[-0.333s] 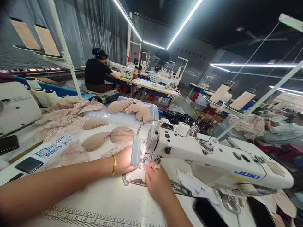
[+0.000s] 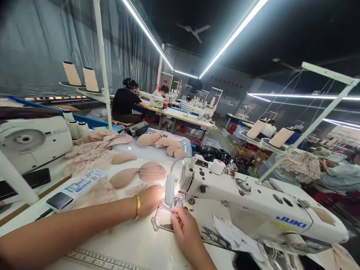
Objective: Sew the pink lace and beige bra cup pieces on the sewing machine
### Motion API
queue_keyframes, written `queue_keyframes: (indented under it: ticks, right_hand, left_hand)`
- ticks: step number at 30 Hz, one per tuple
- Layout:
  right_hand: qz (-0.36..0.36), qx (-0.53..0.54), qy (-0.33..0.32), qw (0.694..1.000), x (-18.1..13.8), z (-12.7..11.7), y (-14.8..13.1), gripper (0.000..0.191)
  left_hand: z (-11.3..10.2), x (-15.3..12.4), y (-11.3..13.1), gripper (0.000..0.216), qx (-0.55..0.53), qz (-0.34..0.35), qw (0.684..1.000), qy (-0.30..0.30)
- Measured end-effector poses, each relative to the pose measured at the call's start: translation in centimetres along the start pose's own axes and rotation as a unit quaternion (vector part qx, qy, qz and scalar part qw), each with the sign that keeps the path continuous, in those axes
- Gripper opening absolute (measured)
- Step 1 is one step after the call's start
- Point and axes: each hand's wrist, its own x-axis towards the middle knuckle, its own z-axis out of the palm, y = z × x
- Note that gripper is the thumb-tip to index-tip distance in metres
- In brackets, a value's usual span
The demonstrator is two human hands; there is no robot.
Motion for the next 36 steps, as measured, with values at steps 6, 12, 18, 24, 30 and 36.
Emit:
queue_keyframes:
  ticks: [6,12,18,24,30,36]
  right_hand:
    - [0.173,0.372,0.063,0.91,-0.2,4.8,-3.8,0.08]
    - [0.172,0.478,0.16,0.847,-1.1,7.4,-6.6,0.073]
    - [0.141,0.494,0.199,0.834,-3.8,10.3,-8.1,0.076]
    - [0.134,0.478,0.203,0.844,-7.4,12.1,-9.4,0.098]
    - [0.157,0.457,0.236,0.843,-6.5,8.9,-10.1,0.094]
    - [0.153,0.455,0.226,0.848,-6.9,9.3,-9.2,0.08]
  left_hand:
    - [-2.5,-7.5,2.7,0.039,-0.115,0.024,0.991,0.068]
    - [-5.0,-13.7,4.2,0.026,-0.118,-0.217,0.95,0.189]
    - [-3.6,-13.6,10.7,0.059,-0.712,-0.406,0.57,0.064]
    - [-3.9,-10.3,10.4,0.056,-0.748,-0.426,0.428,0.276]
    - [-4.2,-9.6,10.4,0.02,-0.834,-0.414,0.317,0.179]
    - [-3.6,-8.9,11.0,0.029,-0.823,-0.39,0.366,0.193]
